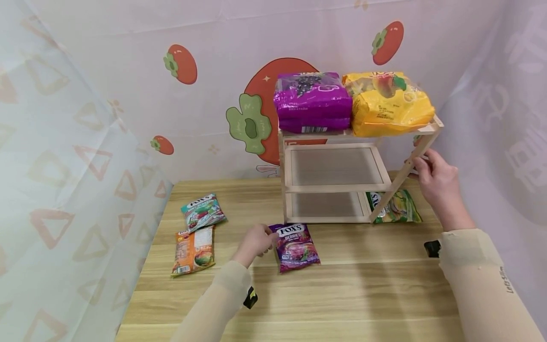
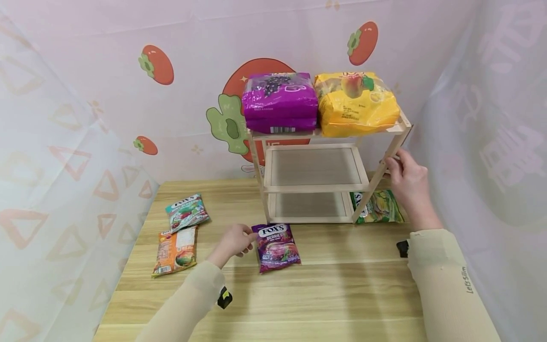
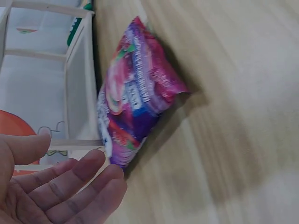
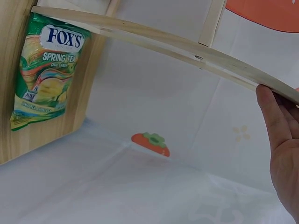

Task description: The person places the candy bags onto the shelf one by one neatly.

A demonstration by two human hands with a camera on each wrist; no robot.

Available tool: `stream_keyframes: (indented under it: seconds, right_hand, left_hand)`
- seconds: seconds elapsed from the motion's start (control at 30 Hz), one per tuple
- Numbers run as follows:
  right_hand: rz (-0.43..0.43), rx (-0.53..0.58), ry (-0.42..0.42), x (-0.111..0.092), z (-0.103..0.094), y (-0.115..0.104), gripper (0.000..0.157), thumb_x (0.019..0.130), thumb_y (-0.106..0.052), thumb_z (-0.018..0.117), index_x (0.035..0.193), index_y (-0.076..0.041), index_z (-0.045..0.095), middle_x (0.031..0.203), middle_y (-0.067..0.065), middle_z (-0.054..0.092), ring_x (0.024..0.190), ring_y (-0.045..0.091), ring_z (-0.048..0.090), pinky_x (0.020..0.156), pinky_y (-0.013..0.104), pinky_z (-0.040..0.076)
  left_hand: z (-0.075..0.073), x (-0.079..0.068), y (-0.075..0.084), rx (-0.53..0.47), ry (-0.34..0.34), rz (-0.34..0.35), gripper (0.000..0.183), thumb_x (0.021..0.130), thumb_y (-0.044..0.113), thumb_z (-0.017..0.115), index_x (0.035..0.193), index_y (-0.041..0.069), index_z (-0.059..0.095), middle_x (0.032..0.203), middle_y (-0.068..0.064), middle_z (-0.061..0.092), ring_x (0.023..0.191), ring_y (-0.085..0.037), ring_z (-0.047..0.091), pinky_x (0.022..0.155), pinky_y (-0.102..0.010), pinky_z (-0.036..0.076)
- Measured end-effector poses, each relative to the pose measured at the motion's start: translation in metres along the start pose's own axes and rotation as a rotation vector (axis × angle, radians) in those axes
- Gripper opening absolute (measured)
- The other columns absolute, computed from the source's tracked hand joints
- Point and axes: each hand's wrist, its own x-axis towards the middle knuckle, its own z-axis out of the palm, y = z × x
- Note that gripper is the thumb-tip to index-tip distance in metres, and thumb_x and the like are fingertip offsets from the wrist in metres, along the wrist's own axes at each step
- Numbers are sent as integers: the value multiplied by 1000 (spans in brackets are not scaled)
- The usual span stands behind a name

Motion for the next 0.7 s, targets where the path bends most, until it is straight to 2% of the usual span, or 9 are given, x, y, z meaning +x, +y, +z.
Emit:
stream_keyframes:
  seconds: [0.2, 0.27, 0.37, 0.53, 0.7]
  right_hand:
    - [-5, -5, 3, 0, 0, 2, 38, 109, -21, 49, 142, -3, 55, 122, 33, 65, 87, -24, 51, 71, 0, 47]
    - [-4, -5, 3, 0, 0, 2, 38, 109, -21, 49, 142, -3, 55, 122, 33, 65, 87, -24, 51, 71, 0, 47]
    - [-5, -11, 3, 0, 0, 2, 38, 109, -21, 49, 142, -3, 55, 121, 32, 66, 87, -23, 51, 72, 0, 47]
    - [2, -29, 0, -1, -1, 2, 38, 109, -22, 48, 142, -4, 55, 121, 31, 67, 89, -23, 51, 73, 1, 47]
    - [6, -35, -1, -1, -1, 2, 39, 109, -23, 48, 143, -5, 55, 123, 31, 66, 87, -25, 50, 72, 0, 46]
  left_hand:
    - [12, -3, -12, 10, -47, -16, 34, 99, 32, 68, 86, 1, 67, 71, -16, 70, 56, -27, 66, 57, -45, 61]
    - [16, -4, -15, 17, -71, -30, 39, 97, 35, 70, 82, -1, 68, 70, -18, 70, 54, -26, 64, 56, -45, 61]
    - [22, -7, -20, 22, -109, -54, 47, 93, 39, 74, 82, -6, 71, 70, -21, 71, 53, -27, 65, 57, -45, 60]
    - [31, -14, -25, -48, -171, -88, 48, 91, 38, 78, 82, -9, 73, 72, -24, 71, 53, -31, 68, 59, -49, 62]
    - [39, -19, -28, -103, -204, -124, 43, 89, 34, 81, 79, -7, 72, 72, -22, 71, 48, -23, 65, 52, -42, 61]
